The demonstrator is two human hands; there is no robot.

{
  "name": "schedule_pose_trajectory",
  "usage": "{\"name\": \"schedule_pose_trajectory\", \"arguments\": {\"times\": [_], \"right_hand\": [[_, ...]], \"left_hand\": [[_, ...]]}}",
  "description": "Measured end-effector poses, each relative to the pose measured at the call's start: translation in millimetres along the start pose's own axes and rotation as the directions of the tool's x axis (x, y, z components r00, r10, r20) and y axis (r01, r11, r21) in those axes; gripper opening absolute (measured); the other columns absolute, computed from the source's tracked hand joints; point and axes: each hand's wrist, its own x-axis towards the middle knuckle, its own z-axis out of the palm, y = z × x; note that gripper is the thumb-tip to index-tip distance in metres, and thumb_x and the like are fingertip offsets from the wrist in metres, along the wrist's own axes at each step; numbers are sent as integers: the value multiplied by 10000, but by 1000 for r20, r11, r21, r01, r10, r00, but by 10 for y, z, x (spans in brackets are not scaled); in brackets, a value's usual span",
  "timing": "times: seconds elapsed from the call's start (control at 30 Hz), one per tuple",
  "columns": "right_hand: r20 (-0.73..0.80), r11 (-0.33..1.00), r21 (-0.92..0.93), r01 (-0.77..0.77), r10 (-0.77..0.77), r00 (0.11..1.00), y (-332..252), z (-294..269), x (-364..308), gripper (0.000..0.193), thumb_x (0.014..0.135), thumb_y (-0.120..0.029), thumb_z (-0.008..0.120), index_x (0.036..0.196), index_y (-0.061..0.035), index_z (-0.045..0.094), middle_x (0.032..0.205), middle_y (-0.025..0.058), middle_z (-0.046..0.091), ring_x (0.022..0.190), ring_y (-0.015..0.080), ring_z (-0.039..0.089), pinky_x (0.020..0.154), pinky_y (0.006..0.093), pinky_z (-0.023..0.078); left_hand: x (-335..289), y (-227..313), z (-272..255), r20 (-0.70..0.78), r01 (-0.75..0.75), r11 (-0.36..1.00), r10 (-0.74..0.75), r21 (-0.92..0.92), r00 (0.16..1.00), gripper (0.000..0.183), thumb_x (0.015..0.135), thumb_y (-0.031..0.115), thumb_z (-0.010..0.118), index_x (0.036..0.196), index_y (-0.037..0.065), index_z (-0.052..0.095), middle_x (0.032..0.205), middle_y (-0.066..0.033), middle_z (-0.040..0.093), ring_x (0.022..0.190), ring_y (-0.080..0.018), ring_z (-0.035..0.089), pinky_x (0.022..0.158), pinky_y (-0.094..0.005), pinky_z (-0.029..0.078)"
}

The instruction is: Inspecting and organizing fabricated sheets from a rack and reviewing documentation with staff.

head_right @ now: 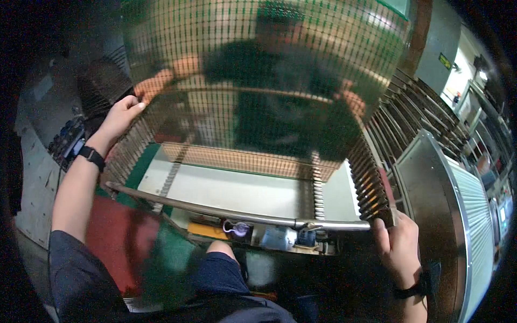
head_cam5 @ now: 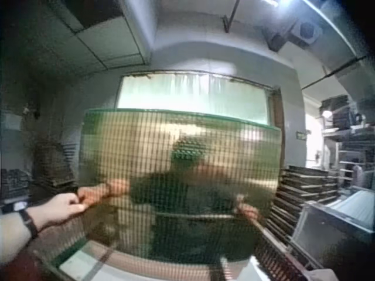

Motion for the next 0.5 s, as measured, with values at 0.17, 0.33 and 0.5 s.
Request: {"name": "schedule_pose_trajectory", "arguments": {"times": [0.17,0.33,0.5], "right_hand": [[-39,991,66,120,-117,992,139,94,-3,286,991,-222,527,887,26,623,794,205,613,727,423,600,676,448,477],[-63,979,25,202,-201,978,127,117,76,357,1011,-269,509,822,23,590,735,205,568,690,425,580,635,462,451],[-61,981,57,184,-180,982,176,118,48,393,1015,-312,508,830,23,597,737,215,562,690,433,579,639,464,459]], "left_hand": [[-30,96,-158,-382,-50,976,-36,-214,923,334,938,302,700,1109,25,623,1063,-50,632,1035,-158,573,960,-300,435],[121,627,-672,-617,-464,884,395,54,681,456,973,275,670,1351,52,546,1315,-98,587,1252,-209,528,1099,-352,379],[317,1864,-854,-535,-531,696,715,484,450,568,984,403,605,1422,56,505,1430,-162,549,1360,-296,490,1129,-383,366]]}}
